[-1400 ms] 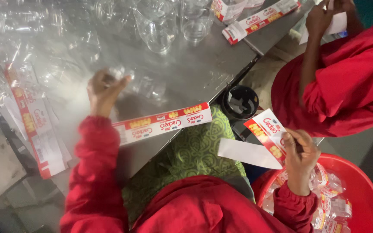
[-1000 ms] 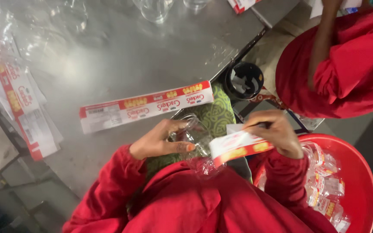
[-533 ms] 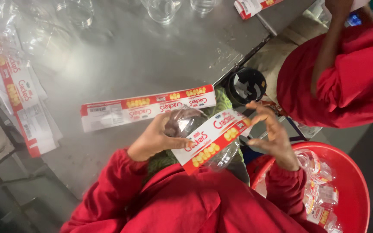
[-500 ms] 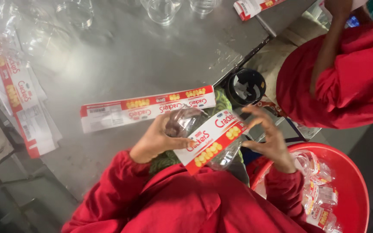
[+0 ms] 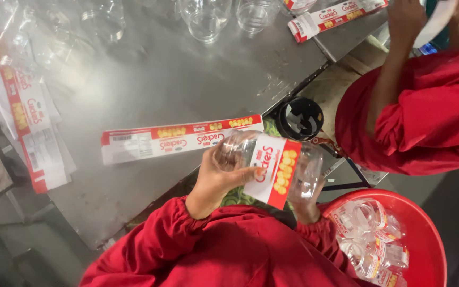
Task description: The person applies adhesive labels to clear plastic jars by hand and places them into a red bucket.
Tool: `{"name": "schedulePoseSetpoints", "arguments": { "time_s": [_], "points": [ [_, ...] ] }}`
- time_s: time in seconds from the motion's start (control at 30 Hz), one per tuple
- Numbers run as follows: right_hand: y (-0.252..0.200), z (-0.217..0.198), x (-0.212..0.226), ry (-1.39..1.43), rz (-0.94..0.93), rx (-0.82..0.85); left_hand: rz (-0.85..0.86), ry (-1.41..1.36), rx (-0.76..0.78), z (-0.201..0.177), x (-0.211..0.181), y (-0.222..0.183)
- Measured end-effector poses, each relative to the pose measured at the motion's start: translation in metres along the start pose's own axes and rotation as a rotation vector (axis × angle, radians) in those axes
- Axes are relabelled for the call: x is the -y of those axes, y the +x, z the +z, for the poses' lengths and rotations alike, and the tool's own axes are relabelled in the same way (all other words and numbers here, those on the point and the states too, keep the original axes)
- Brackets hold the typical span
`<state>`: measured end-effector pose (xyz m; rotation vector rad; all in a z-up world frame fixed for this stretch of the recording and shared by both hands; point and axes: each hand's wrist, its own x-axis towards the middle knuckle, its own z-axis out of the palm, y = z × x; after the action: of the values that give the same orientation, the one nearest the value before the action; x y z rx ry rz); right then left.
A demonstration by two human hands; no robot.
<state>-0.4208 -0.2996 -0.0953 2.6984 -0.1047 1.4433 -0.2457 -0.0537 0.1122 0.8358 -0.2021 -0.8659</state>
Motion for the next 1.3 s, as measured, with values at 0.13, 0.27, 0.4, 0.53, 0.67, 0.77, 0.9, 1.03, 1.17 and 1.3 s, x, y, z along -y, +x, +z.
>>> {"name": "schedulePoseSetpoints", "arguments": {
  "time_s": [0.13, 0.27, 0.4, 0.53, 0.67, 0.77, 0.9, 1.03, 1.17, 1.3],
  "points": [
    [0.023, -0.053, 0.065, 0.651, 0.399, 0.246, 0.197, 0.125, -0.059, -0.007, 0.018, 0.007],
    [0.113, -0.089, 0.093, 0.569, 0.216, 0.21, 0.271, 0.288, -0.157, -0.007, 0.026, 0.007],
    [0.158, -0.09, 0.087, 0.304, -0.092, -0.149, 0.213, 0.215, -0.063, -0.002, 0.023, -0.001],
    [0.156, -0.094, 0.07, 0.531, -0.075, 0.189, 0.176, 0.099, 0.039, -0.006, 0.02, -0.004],
    [0.148, -0.076, 0.074, 0.749, 0.063, -0.041, 0.069, 0.403, 0.09, -0.01, 0.022, -0.012],
    [0.152, -0.078, 0.093, 0.771, 0.475, -0.065, 0.149, 0.539, 0.087, -0.002, 0.031, -0.019],
    [0.167, -0.073, 0.083, 1.58, 1.307, 0.059, 0.772, 1.035, 0.062, 0.011, 0.039, -0.02],
    [0.162, -0.089, 0.057, 1.541, 1.25, 0.188, 0.726, 1.066, 0.184, -0.001, 0.048, -0.008],
    [0.162, -0.187, 0.001, 0.703, 1.067, 0.547, 0.769, 1.599, 0.333, -0.051, 0.05, 0.024],
    [0.153, -0.236, -0.03, 0.021, 0.857, 0.831, 0.712, 1.792, 0.017, -0.085, 0.046, 0.051]
  ]
}}
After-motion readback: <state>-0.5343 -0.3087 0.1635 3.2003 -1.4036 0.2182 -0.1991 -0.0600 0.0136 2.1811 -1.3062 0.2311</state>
